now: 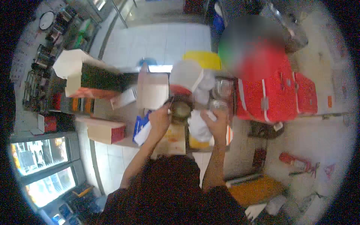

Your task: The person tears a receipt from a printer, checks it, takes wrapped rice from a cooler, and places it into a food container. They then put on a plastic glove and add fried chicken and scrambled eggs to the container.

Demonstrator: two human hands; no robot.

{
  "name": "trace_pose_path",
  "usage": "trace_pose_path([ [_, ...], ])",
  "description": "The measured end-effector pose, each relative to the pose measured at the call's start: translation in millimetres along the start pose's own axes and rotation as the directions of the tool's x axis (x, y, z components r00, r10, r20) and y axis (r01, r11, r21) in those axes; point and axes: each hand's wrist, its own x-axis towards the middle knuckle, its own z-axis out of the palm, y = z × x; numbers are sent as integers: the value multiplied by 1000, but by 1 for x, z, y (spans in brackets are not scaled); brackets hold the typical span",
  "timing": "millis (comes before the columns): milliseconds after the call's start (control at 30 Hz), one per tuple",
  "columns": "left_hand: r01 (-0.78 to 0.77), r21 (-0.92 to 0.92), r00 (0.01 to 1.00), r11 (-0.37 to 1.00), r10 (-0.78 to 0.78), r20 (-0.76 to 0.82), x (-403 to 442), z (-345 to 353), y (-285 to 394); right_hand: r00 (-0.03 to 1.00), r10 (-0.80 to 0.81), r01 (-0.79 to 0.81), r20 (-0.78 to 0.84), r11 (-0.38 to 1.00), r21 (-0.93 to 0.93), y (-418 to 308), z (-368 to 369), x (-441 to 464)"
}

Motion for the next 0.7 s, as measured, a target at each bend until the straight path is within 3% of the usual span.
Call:
trace_pose_path([
  [33, 41, 44, 997, 998, -44, 66, 7, -5, 5, 999, -13, 15, -49, 999, 29, 1, -3, 4],
  [100, -20, 55, 995, 998, 14, 100, 17, 9, -5, 951, -225, 199, -212, 970, -140, 36, 10, 17],
  [167, -102, -6, 989, 995, 102, 103, 22, -2, 0, 935, -291, 275, -204, 956, -105, 49, 21, 18],
  [233, -143, -5, 988, 990, 143, 62, 19, 6, -1, 994, -70, 78, 86, 993, -91, 15, -2, 16],
  [333, -160, 10, 987, 987, 160, 33, 10, -4, 9, 990, -139, 138, -27, 990, -31, 27, 0, 15],
  [433, -178, 12, 982, 984, 177, 64, 11, -5, 12, 999, -46, 46, 10, 998, -30, 22, -11, 11],
  [533, -155, -47, 987, 987, 152, -58, 9, -15, 12, 935, -247, 242, -256, 969, -50, 44, -7, 12],
  [633, -265, -195, 959, 944, 238, -153, 2, -19, 7, 960, -245, 244, -134, 969, -25, 52, -23, 8],
  [667, -326, -223, 924, 919, 260, -280, 2, -17, 1, 975, -183, 184, -123, 983, -2, 50, -28, 3],
  [700, -290, -235, 936, 928, 224, -271, 4, -11, -5, 974, -192, 192, -122, 981, -7, 56, -26, 3],
])
